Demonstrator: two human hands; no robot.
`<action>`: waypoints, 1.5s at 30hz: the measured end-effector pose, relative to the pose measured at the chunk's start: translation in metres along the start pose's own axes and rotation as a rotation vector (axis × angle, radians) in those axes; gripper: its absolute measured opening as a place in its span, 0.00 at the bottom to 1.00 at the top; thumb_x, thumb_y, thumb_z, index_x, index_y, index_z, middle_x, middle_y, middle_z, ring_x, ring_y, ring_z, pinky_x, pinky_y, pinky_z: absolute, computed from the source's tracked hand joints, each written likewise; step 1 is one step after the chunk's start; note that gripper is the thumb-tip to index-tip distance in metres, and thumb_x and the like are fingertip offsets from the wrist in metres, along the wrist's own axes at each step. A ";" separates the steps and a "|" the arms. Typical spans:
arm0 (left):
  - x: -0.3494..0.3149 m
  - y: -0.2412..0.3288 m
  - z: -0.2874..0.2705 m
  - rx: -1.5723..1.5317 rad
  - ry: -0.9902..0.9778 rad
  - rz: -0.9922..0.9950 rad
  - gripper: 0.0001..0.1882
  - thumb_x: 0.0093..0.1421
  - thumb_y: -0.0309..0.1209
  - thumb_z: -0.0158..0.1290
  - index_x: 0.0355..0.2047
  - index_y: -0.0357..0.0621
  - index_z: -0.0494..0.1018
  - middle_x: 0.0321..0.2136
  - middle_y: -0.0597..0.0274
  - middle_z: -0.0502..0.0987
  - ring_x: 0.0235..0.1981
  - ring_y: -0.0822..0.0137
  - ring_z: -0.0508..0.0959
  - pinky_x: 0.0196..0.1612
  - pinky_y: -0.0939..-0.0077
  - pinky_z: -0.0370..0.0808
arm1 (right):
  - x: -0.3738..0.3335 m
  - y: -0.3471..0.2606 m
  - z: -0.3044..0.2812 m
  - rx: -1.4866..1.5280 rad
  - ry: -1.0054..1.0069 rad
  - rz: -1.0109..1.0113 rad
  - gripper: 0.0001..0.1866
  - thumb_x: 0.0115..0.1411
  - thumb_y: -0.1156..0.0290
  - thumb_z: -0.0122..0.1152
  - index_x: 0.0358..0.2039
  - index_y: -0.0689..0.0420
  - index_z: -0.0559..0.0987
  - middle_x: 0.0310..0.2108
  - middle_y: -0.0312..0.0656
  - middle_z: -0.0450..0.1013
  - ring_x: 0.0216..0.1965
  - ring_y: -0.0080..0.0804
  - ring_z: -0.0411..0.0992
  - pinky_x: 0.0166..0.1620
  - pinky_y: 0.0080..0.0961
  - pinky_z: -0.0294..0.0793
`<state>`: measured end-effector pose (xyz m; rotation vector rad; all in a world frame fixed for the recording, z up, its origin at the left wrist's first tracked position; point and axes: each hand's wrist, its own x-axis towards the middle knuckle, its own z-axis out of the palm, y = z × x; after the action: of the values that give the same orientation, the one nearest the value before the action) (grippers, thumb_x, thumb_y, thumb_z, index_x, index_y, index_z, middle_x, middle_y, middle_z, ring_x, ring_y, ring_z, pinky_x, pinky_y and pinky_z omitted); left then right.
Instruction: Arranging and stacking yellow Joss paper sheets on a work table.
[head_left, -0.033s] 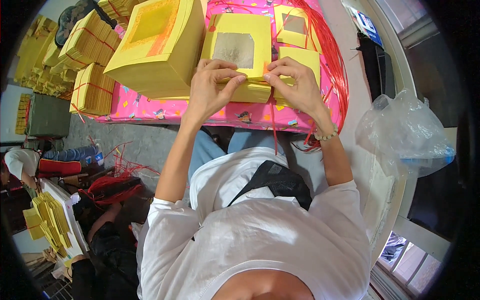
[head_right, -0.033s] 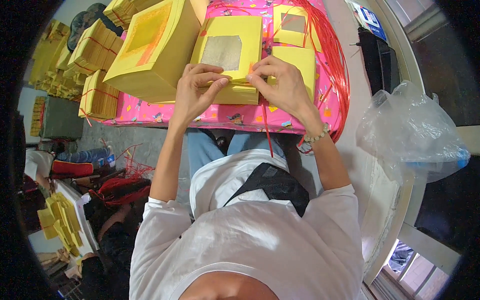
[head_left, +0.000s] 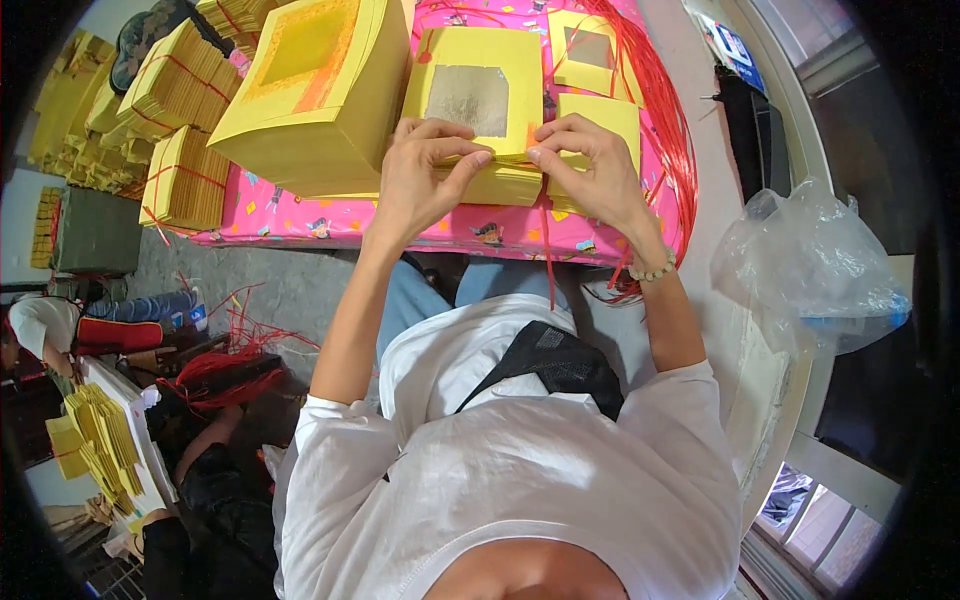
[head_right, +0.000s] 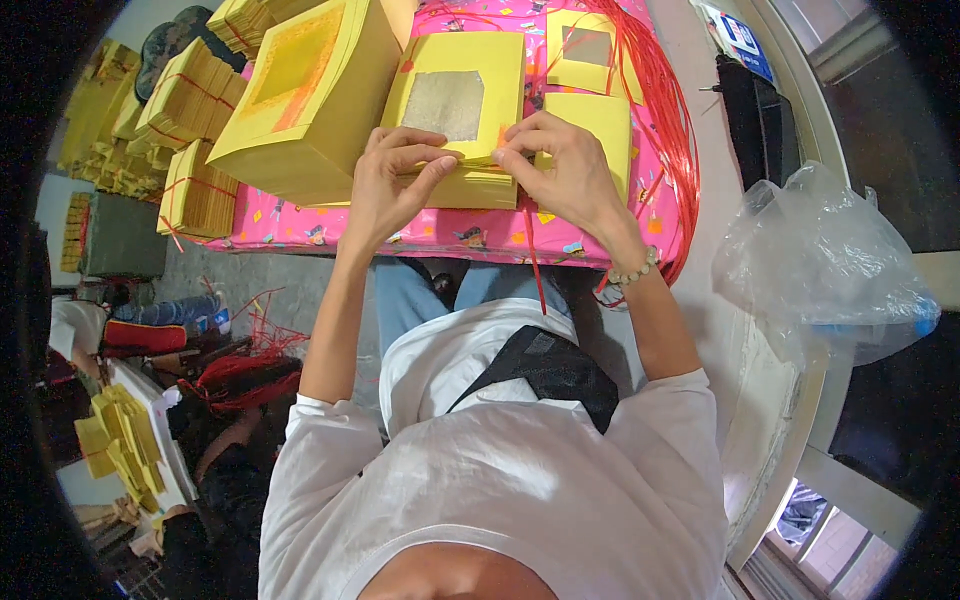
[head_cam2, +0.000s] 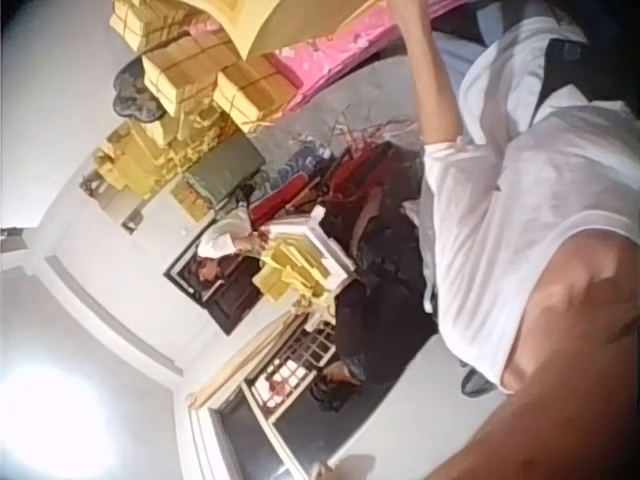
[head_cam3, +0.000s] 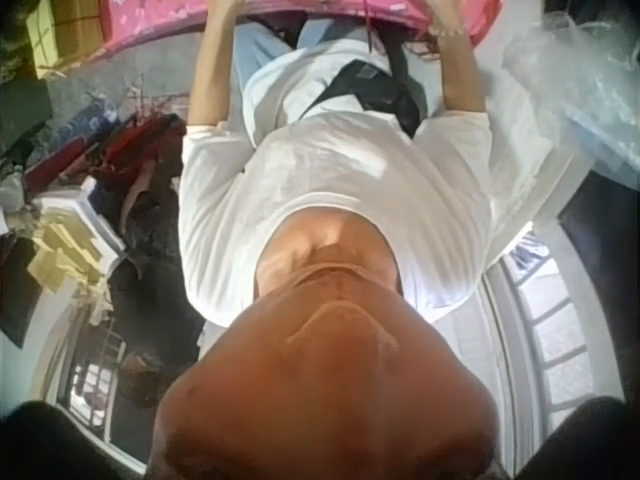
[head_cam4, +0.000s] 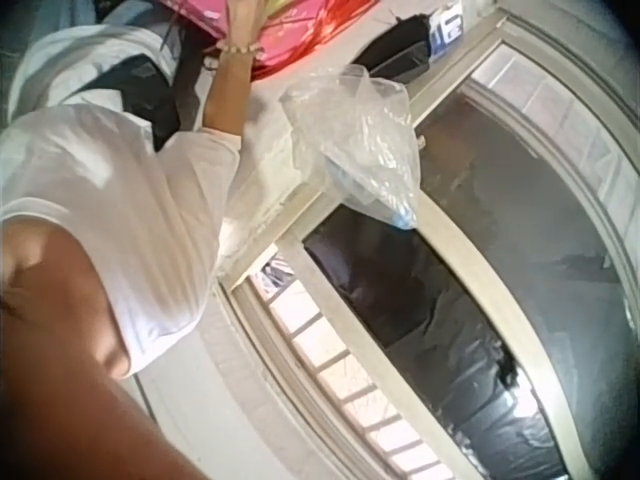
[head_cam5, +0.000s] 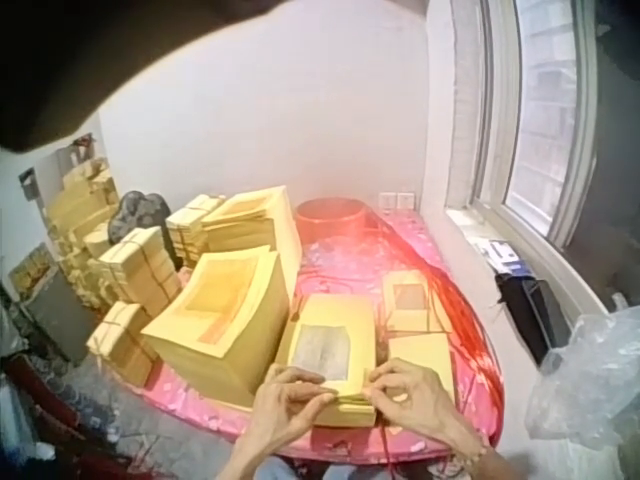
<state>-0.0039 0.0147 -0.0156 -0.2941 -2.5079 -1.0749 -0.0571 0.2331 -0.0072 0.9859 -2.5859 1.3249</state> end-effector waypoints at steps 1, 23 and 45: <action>0.000 0.000 0.000 0.001 0.000 0.003 0.08 0.51 0.35 0.60 0.28 0.46 0.82 0.34 0.60 0.79 0.42 0.59 0.72 0.45 0.68 0.71 | 0.000 0.000 0.000 -0.007 -0.002 0.003 0.09 0.55 0.68 0.62 0.30 0.61 0.82 0.35 0.42 0.76 0.38 0.32 0.75 0.43 0.25 0.71; 0.022 0.018 -0.016 0.175 0.299 0.233 0.12 0.54 0.20 0.53 0.40 0.43 0.76 0.31 0.56 0.76 0.35 0.57 0.74 0.39 0.67 0.71 | 0.028 -0.013 -0.011 0.250 0.294 -0.030 0.34 0.51 0.57 0.69 0.52 0.63 0.68 0.50 0.50 0.68 0.51 0.38 0.69 0.48 0.34 0.72; 0.019 0.036 -0.005 -0.702 0.220 0.061 0.28 0.58 0.28 0.57 0.56 0.35 0.59 0.45 0.56 0.72 0.47 0.68 0.72 0.50 0.73 0.69 | 0.010 -0.024 -0.001 0.700 -0.050 0.092 0.33 0.51 0.71 0.69 0.55 0.62 0.65 0.47 0.42 0.71 0.47 0.27 0.71 0.49 0.25 0.72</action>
<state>-0.0075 0.0364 0.0188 -0.4102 -1.8447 -1.8217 -0.0510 0.2185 0.0134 0.9724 -2.2334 2.3341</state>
